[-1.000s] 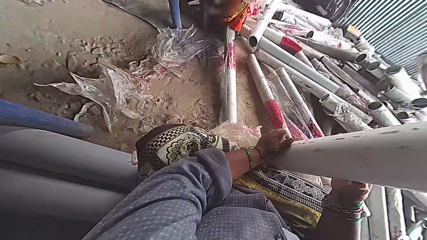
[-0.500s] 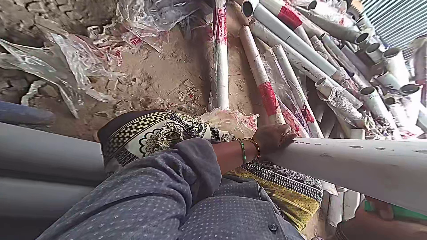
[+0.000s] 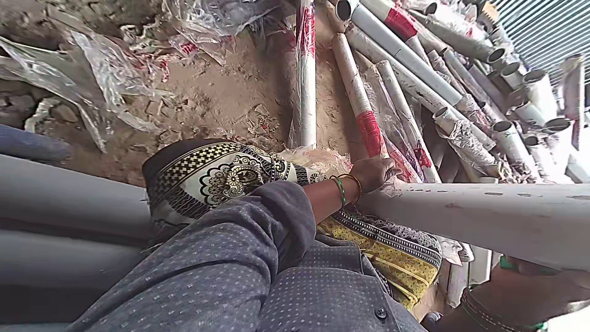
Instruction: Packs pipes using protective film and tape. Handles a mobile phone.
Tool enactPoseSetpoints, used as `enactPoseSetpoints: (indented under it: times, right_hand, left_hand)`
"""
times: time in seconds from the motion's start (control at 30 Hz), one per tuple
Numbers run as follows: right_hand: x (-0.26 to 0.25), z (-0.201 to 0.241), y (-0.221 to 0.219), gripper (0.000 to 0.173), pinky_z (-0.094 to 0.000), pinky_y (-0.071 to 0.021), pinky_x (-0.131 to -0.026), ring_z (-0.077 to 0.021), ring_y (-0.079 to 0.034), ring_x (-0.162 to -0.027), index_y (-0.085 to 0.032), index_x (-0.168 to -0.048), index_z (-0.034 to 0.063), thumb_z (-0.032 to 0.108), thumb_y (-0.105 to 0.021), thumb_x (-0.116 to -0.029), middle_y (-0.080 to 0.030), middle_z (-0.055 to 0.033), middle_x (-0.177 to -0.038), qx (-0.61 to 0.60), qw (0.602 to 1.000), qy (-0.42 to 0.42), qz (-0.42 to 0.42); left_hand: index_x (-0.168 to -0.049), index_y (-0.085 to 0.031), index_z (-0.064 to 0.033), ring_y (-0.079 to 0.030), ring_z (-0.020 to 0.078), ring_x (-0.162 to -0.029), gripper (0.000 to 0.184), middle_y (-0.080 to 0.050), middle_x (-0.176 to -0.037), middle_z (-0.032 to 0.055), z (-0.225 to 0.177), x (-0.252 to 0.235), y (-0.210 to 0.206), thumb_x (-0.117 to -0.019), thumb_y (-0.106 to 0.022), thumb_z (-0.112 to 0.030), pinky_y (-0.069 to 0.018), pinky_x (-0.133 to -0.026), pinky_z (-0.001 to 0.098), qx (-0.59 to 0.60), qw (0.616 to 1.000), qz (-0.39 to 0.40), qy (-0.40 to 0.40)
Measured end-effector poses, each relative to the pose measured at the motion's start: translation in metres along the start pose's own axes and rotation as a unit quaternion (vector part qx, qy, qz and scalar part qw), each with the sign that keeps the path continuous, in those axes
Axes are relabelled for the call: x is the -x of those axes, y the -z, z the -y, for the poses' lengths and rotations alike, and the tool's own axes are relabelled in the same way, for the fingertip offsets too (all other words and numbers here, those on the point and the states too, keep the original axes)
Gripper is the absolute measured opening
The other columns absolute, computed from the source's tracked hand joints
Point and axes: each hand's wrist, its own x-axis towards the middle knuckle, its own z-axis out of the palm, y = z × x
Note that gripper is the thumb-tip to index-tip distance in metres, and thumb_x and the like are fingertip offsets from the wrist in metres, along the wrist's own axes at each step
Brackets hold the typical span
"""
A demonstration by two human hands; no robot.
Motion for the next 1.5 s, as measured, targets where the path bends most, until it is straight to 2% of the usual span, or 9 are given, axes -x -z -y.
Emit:
enactPoseSetpoints:
  times: [0.2,0.37,0.47,0.53,0.67,0.93,1.07,1.3,1.5]
  right_hand:
    - [-0.005,0.000,-0.008,0.077,-0.0193,-0.0581,-0.066,0.0026,-0.069,-0.082,-0.039,-0.121,0.0147,0.065,-0.079,-0.0778,-0.066,0.0208,-0.095,0.011,1.000,0.020,0.010]
    - [-0.003,-0.001,-0.007,0.078,-0.0206,-0.0579,-0.066,0.0016,-0.069,-0.082,-0.042,-0.118,0.0156,0.069,-0.079,-0.0748,-0.066,0.0199,-0.093,0.014,1.000,0.017,-0.002]
    - [0.000,0.005,-0.012,0.072,-0.0192,-0.0580,-0.070,0.0030,-0.069,-0.083,-0.041,-0.117,0.0139,0.064,-0.077,-0.0799,-0.066,0.0198,-0.090,0.004,1.000,0.004,-0.014]
    - [0.003,0.015,-0.022,0.065,-0.0169,-0.0561,-0.076,0.0066,-0.067,-0.083,-0.037,-0.116,0.0048,0.056,-0.069,-0.0902,-0.061,0.0174,-0.088,0.010,0.999,-0.012,-0.035]
    - [0.001,0.014,-0.023,0.074,-0.0180,-0.0555,-0.082,0.0065,-0.066,-0.090,-0.036,-0.117,0.0021,0.059,-0.071,-0.0870,-0.062,0.0154,-0.092,0.002,1.000,-0.011,-0.028]
    - [0.003,0.015,-0.022,0.065,-0.0153,-0.0515,-0.089,0.0107,-0.061,-0.097,-0.031,-0.120,-0.0088,0.048,-0.056,-0.0991,-0.058,0.0107,-0.101,0.032,0.999,-0.009,-0.013]
    - [-0.001,0.013,-0.018,0.066,-0.0193,-0.0562,-0.085,0.0050,-0.068,-0.094,-0.040,-0.116,0.0070,0.058,-0.072,-0.0877,-0.065,0.0179,-0.092,-0.005,1.000,-0.019,-0.005]
    - [0.000,0.000,-0.009,0.089,-0.0219,-0.0555,-0.088,0.0039,-0.065,-0.100,-0.037,-0.124,0.0000,0.065,-0.078,-0.0783,-0.063,0.0121,-0.103,0.009,0.999,-0.005,-0.032]
    - [0.000,-0.001,-0.007,0.082,-0.0226,-0.0554,-0.090,0.0030,-0.065,-0.102,-0.039,-0.122,0.0006,0.063,-0.074,-0.0830,-0.064,0.0121,-0.102,0.006,1.000,0.012,-0.024]
  left_hand:
    - [-0.112,-0.065,0.0012,-0.064,0.0357,-0.107,0.043,-0.066,-0.112,0.0214,0.010,-0.008,0.007,-0.1098,-0.043,-0.036,-0.0476,-0.092,0.0568,0.056,0.998,0.017,0.032]
    - [-0.130,-0.068,-0.0070,-0.053,0.0332,-0.128,0.034,-0.058,-0.135,0.0209,0.028,0.002,0.019,-0.1064,-0.054,-0.027,-0.0399,-0.109,0.0484,0.261,0.952,-0.153,0.037]
    - [-0.114,-0.072,-0.0017,-0.060,0.0287,-0.107,0.030,-0.065,-0.111,0.0185,0.021,0.023,0.029,-0.1007,-0.062,-0.026,-0.0464,-0.095,0.0451,0.226,0.948,-0.213,-0.072]
    - [-0.102,-0.074,-0.0009,-0.063,0.0185,-0.091,0.028,-0.069,-0.095,0.0113,0.010,0.036,0.026,-0.0955,-0.068,-0.028,-0.0498,-0.084,0.0367,0.198,0.959,-0.131,-0.158]
    - [-0.116,-0.069,-0.0006,-0.062,0.0279,-0.109,0.039,-0.070,-0.108,0.0156,0.007,0.043,0.020,-0.0956,-0.070,-0.034,-0.0463,-0.098,0.0478,0.099,0.982,0.036,-0.158]
    - [-0.105,-0.069,0.0040,-0.064,0.0290,-0.104,0.028,-0.069,-0.103,0.0180,0.006,0.033,0.021,-0.1023,-0.059,-0.022,-0.0472,-0.093,0.0473,0.068,0.974,0.056,-0.209]
    - [-0.100,-0.070,0.0034,-0.065,0.0308,-0.100,0.025,-0.068,-0.100,0.0179,0.009,0.029,0.017,-0.1014,-0.058,-0.019,-0.0502,-0.085,0.0471,0.009,0.968,-0.006,-0.251]
    - [-0.114,-0.067,0.0008,-0.064,0.0302,-0.108,0.028,-0.066,-0.114,0.0171,0.018,0.018,0.022,-0.1040,-0.058,-0.024,-0.0498,-0.093,0.0497,-0.003,0.998,0.023,-0.058]
    - [-0.106,-0.063,0.0031,-0.059,0.0105,-0.084,0.029,-0.064,-0.094,0.0090,0.030,0.015,0.029,-0.1092,-0.043,-0.019,-0.0479,-0.079,0.0289,0.305,0.951,-0.057,0.002]
